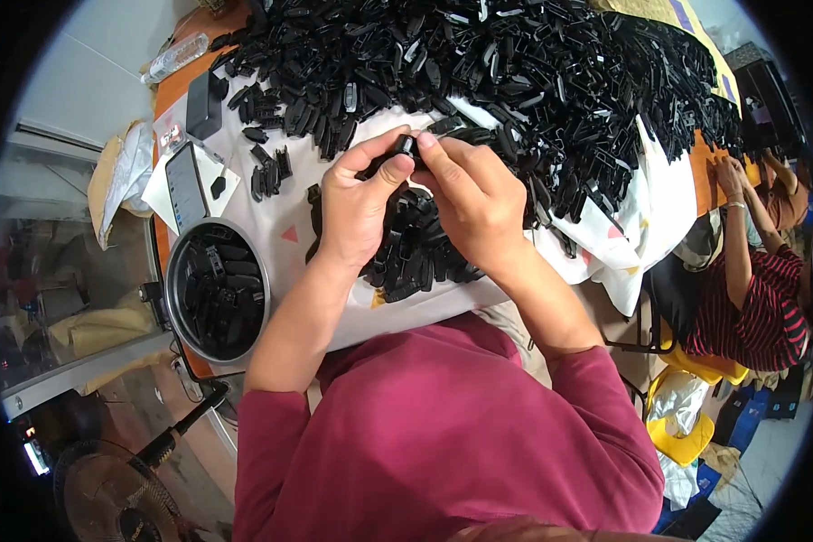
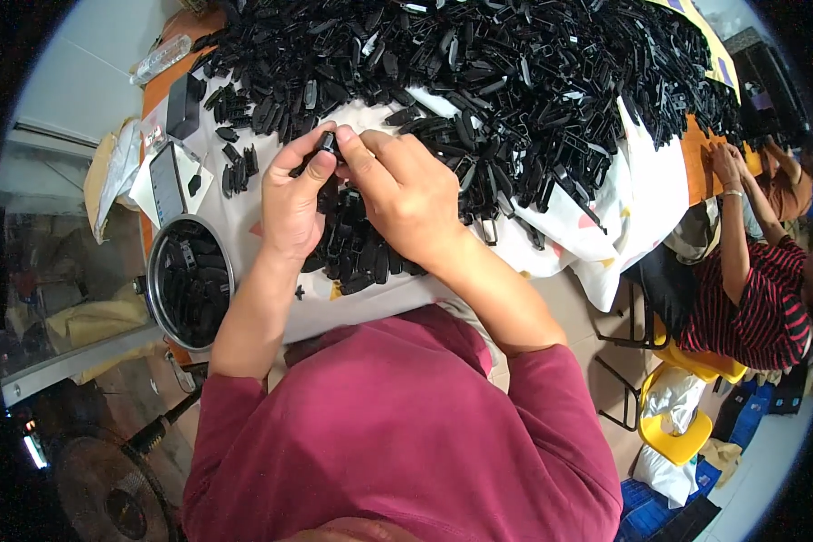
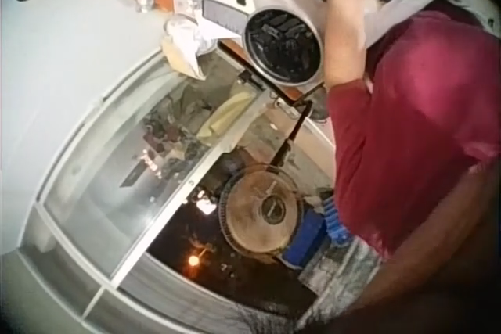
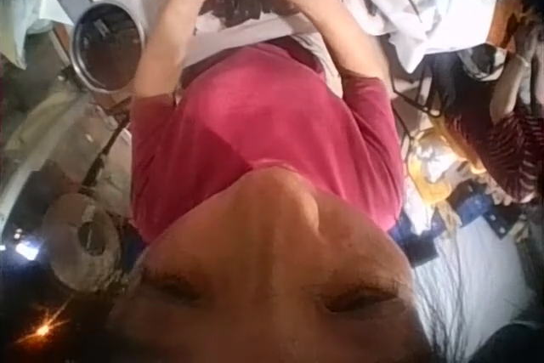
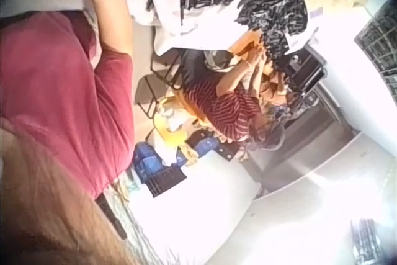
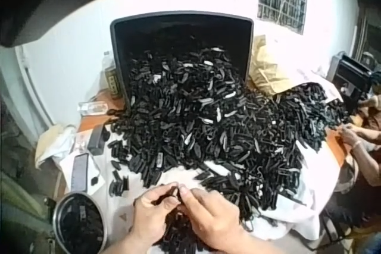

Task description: Picking up, inspecting, and assembling small black plastic components from a pile on a workbench.

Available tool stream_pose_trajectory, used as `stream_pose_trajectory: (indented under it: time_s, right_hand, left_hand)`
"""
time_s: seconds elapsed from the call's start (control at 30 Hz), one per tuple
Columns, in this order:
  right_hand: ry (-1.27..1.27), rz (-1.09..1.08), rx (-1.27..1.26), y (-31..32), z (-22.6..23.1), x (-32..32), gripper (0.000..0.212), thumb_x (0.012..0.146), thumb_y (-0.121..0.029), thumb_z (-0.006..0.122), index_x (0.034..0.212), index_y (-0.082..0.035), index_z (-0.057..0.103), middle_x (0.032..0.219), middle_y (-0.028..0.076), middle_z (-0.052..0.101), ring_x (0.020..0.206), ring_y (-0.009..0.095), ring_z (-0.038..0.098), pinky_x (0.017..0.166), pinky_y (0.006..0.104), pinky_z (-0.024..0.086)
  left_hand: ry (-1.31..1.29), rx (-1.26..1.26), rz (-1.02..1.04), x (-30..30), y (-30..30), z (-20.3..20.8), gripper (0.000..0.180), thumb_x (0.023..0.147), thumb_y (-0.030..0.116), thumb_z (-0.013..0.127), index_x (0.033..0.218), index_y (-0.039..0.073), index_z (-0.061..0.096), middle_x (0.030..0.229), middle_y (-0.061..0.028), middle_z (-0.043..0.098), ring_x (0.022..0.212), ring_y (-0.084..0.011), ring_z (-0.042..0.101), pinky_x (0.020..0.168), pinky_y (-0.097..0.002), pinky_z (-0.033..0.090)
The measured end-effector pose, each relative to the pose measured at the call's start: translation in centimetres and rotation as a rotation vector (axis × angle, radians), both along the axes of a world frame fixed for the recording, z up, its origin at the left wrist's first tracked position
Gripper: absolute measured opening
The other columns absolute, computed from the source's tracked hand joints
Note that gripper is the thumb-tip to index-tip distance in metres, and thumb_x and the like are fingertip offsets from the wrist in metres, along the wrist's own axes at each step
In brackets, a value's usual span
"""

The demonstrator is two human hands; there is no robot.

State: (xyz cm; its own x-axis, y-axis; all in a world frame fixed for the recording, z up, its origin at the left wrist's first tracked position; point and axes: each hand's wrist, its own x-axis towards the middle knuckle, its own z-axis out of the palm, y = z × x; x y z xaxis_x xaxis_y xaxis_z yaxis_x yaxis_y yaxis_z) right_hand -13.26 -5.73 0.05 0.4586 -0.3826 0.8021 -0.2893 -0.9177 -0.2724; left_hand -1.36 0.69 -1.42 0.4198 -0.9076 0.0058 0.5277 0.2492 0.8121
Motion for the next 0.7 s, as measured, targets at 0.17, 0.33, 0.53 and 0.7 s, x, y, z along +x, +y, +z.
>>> stream_pose_trajectory:
  time_s: [0.17, 0.33, 0.53, 0.7]
  right_hand:
    - [-0.069, 0.118, 0.023, -0.9, -0.1, -0.2, 0.043, 0.062, 0.000, 0.071, 0.103, -0.004, 0.060, 0.084, 0.008, 0.060, 0.065, 0.018, 0.056, 0.054, 0.0252, 0.046]
    - [-0.116, 0.169, -0.004, -0.8, -0.8, -0.5, 0.044, 0.065, 0.002, 0.070, 0.107, -0.003, 0.058, 0.096, 0.012, 0.058, 0.075, 0.019, 0.057, 0.058, 0.0249, 0.046]
    - [-0.096, 0.335, 0.865, 0.6, 0.4, -0.6, 0.033, 0.075, -0.007, 0.068, 0.104, 0.003, 0.055, 0.089, 0.006, 0.061, 0.077, 0.008, 0.056, 0.064, 0.0189, 0.046]
    - [0.154, 0.510, 0.882, -1.0, 0.7, 1.5, 0.028, 0.073, -0.014, 0.069, 0.096, -0.001, 0.060, 0.084, 0.006, 0.063, 0.077, 0.013, 0.060, 0.064, 0.0261, 0.047]
  left_hand:
    - [-0.581, -0.071, 0.177, 0.5, 0.6, 1.1, 0.028, 0.075, 0.005, 0.067, 0.101, -0.002, 0.059, 0.099, -0.0081, 0.060, 0.089, -0.0133, 0.056, 0.078, -0.0238, 0.046]
    - [-0.839, -0.063, 0.203, 0.3, 0.4, 2.2, 0.031, 0.074, 0.011, 0.069, 0.101, -0.001, 0.060, 0.098, -0.0088, 0.061, 0.088, -0.0127, 0.057, 0.077, -0.0225, 0.045]
    - [-0.150, -0.015, 0.028, 0.8, 1.8, 1.5, 0.026, 0.080, 0.012, 0.063, 0.101, -0.002, 0.059, 0.092, -0.0067, 0.062, 0.078, -0.0093, 0.054, 0.072, -0.0220, 0.044]
    - [-0.630, 0.240, 0.245, 3.5, 5.6, 2.1, 0.020, 0.079, 0.010, 0.063, 0.097, 0.001, 0.061, 0.088, -0.0054, 0.062, 0.073, -0.0121, 0.054, 0.068, -0.0238, 0.043]
